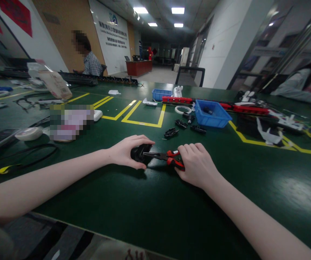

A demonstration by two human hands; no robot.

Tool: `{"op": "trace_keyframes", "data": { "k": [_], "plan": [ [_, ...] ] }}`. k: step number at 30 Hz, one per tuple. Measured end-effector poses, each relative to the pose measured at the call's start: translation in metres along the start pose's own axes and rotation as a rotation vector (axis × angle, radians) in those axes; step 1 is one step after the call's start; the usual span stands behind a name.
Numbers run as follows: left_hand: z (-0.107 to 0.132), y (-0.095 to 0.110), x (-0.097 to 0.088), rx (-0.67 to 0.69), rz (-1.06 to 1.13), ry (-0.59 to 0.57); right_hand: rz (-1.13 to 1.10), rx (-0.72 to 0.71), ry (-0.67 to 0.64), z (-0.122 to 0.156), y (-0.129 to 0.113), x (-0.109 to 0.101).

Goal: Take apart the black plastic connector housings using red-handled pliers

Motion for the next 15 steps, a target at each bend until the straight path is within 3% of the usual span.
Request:
{"op": "trace_keyframes", "data": {
  "k": [6, 15],
  "plan": [
    [0.0009, -0.0017, -0.0009, 0.010, 0.138, 0.056, -0.090, 0.070, -0.047, -0.0024, -0.0059, 0.0029],
    [0.0003, -0.0037, -0.0015, -0.007, 0.212, 0.016, -0.153, -0.136, 0.096, -0.0009, 0.0018, 0.0093]
  ]
}}
Point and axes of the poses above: each hand's wrist, its own z-axis away from the middle knuckle, its own x-axis out of the palm, y = z × x, the point moved 3 cm from there along -z, towards the middle knuckle, and after that the axes turned 15 degrees about -y, right-handed, at the moved point
